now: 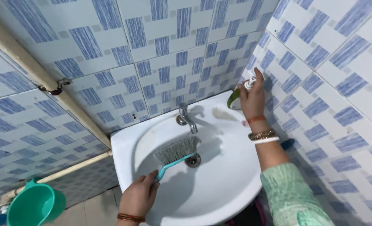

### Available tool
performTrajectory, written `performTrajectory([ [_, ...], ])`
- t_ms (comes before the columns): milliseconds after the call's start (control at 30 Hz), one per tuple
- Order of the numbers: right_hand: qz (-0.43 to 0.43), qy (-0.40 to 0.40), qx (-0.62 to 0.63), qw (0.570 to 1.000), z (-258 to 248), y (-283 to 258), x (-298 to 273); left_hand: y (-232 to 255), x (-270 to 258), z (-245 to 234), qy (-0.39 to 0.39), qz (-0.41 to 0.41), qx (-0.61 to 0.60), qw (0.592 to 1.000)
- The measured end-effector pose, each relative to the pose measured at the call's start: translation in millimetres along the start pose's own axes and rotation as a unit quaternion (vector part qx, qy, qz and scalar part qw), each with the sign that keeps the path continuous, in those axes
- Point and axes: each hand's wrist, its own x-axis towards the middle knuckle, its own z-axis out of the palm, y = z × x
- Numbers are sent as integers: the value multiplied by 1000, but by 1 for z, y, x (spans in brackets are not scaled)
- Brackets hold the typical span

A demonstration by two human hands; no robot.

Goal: The person scrubs the tiled bathroom wall using a blue scrub brush. They move the brush in circular and back-and-forth motions across the blue and white patterned tiles, focusing on the grout lines and corners.

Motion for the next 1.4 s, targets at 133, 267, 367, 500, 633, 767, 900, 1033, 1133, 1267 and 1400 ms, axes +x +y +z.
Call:
performTrajectory([
  [133,-4,11,25,1000,33,37,29,3,7,6,-6,-20,9,1000],
  [267,3,21,59,998,35,44,41,3,8,15,14,-14,-7,1000],
  [367,-65,108,-15,992,22,26,32,3,8,21,19,1,-23,1000],
  [500,-67,88,57,992,35,-22,-9,8,13,25,27,19,-45,998],
  [633,-135,-201,17,970,72,-84,-40,24,25,23,-33,9,-55,998],
  [767,-99,-337,-54,935,96,-103,-34,39,45,27,-76,10,-60,995],
  [900,-157,-373,-73,912,106,-93,-13,49,72,42,-57,70,-56,994],
  [1033,-161,-390,-59,905,101,-98,-9,61,85,45,-64,56,-32,996],
  [1133,-147,-387,-100,905,94,-108,-10,61,78,39,-60,51,-46,996],
  [1267,-183,-362,-197,893,94,-114,-17,36,43,22,-71,19,-51,996],
  [1400,-166,-357,-260,882,121,-112,-37,9,1,9,-22,4,-56,998],
])
